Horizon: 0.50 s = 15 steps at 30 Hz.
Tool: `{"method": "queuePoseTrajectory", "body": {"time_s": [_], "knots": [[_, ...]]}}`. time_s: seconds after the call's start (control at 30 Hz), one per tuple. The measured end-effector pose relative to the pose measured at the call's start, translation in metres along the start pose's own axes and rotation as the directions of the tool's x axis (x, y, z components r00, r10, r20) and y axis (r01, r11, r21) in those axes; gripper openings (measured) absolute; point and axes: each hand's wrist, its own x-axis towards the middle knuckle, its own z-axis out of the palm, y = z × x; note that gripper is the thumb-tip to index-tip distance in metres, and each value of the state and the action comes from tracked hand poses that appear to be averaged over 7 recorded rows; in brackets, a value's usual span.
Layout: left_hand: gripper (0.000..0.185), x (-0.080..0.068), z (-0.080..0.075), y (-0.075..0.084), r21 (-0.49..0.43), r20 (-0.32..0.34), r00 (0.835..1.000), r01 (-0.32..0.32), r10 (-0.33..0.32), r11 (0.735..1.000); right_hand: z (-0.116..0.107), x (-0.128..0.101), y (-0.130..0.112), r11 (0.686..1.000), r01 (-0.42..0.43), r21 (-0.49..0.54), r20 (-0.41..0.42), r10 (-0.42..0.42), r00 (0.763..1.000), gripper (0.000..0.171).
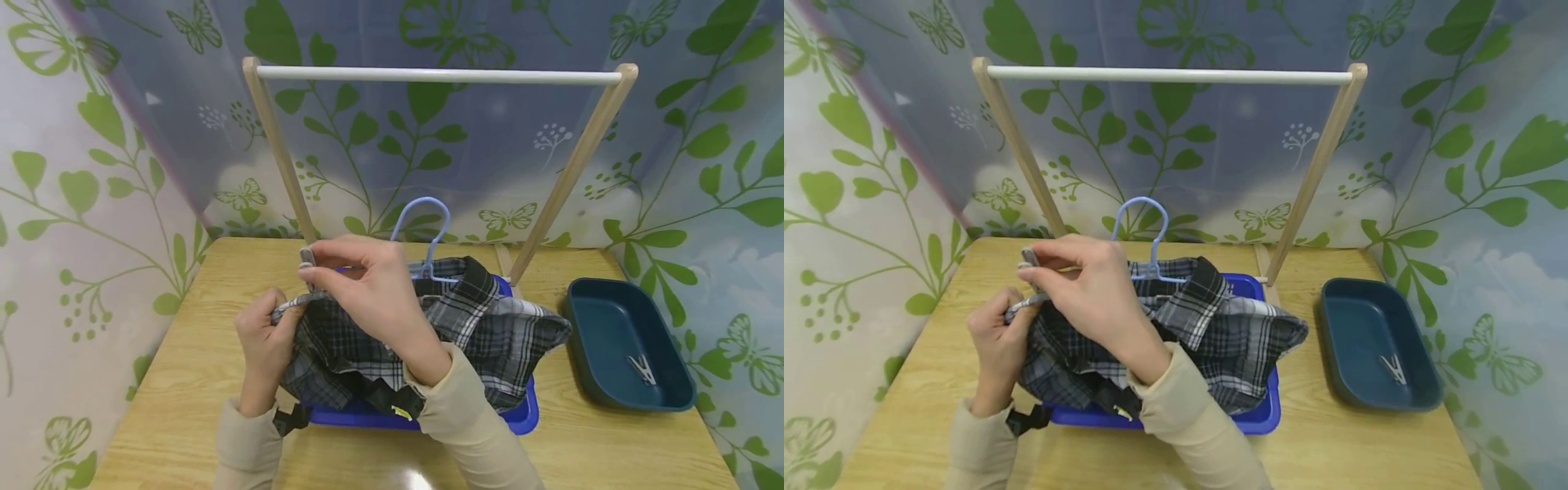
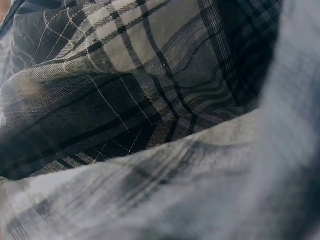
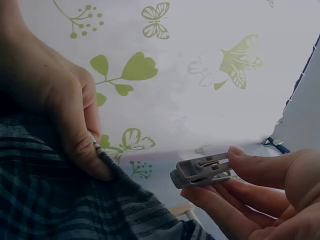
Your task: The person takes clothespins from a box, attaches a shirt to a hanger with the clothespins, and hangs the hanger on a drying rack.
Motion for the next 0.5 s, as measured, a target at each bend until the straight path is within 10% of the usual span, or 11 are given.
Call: {"method": "queuePoseTrajectory", "body": {"time_s": [0.5], "knots": [[0.036, 0.0000, 0.0015, 0.0023, -0.007, 0.003, 1.000, -0.016, 0.016, 1.000, 0.0041, -0.0033, 0.0090, 0.978, 0.067, -0.200, 0.030, -0.062, 0.998, 0.016]]}}
